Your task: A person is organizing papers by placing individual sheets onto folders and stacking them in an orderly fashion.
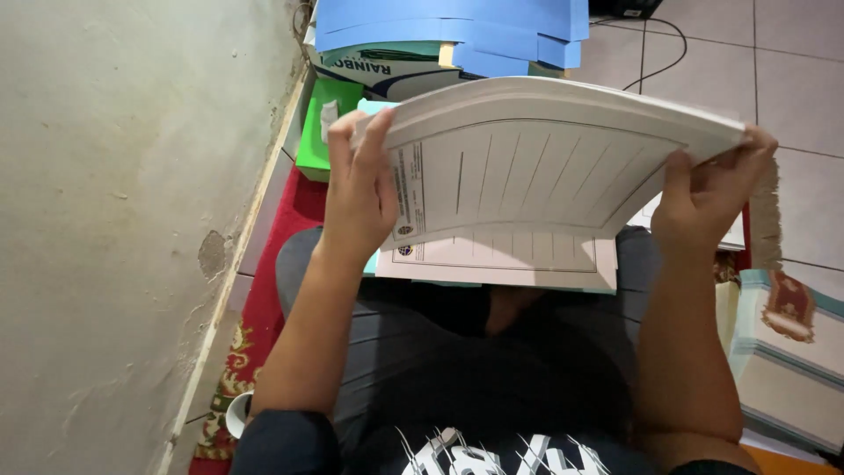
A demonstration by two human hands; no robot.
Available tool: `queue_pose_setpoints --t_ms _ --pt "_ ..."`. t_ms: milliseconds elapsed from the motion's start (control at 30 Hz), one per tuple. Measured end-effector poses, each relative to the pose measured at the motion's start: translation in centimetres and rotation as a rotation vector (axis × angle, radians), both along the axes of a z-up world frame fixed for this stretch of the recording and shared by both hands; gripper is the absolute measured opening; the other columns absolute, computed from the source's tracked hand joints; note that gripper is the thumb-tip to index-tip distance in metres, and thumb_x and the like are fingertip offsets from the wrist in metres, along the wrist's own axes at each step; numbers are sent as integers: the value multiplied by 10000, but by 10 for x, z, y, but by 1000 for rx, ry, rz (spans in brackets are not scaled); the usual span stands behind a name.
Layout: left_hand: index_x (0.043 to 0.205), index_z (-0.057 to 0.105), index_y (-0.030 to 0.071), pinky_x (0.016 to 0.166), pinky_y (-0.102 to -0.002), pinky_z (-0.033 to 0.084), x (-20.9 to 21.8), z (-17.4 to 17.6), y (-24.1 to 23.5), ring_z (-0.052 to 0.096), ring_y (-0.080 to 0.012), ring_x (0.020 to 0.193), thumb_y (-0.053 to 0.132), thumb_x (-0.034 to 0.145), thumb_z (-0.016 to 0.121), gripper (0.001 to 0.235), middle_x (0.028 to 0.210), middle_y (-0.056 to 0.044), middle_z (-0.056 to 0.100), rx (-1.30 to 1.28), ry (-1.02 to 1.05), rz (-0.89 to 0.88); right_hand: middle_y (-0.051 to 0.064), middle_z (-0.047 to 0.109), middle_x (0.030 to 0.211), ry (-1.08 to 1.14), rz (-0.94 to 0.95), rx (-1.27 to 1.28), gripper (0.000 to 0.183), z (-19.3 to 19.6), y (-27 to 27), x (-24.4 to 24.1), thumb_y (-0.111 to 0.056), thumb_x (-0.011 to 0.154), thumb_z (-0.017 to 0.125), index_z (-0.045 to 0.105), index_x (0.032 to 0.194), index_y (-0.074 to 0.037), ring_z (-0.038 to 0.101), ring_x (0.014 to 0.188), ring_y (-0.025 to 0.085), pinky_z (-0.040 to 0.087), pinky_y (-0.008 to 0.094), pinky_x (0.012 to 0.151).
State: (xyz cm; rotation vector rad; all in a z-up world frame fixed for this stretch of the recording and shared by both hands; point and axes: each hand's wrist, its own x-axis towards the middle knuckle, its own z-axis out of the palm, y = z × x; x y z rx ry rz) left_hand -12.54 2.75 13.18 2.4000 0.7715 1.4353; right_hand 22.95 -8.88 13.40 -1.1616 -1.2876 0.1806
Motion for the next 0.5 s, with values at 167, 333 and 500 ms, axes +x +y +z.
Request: queue_pose_setpoints --t_ms 167,333,500 --pt "1416 362 25 1037 -548 474 -3 -2 -13 494 -414 1209 -18 1093 408 329 1281 -232 406 125 -108 71 125 278 1227 -117 26 206 427 6 -19 -4 177 1116 459 238 1326 -122 323 1092 247 366 383 992" --pt "1366 524 107 1120 -541 548 -6 2 -25 481 -422 1377 -140 949 526 484 1446 -221 368 136 -91 -32 272 259 1592 -332 -22 183 899 -1 -37 8 158 1098 509 48 1644 -388 426 1365 473 445 600 1237" --pt "1510 520 288 1378 -733 475 -11 -14 -16 162 -513 1718 -132 1096 629 600 1779 -72 -96 -45 -162 -76 39 -135 1822 -574 -306 -38 492 -31 -41 47 -52 1184 555 470 1656 -165 156 1839 346 522 694 1533"
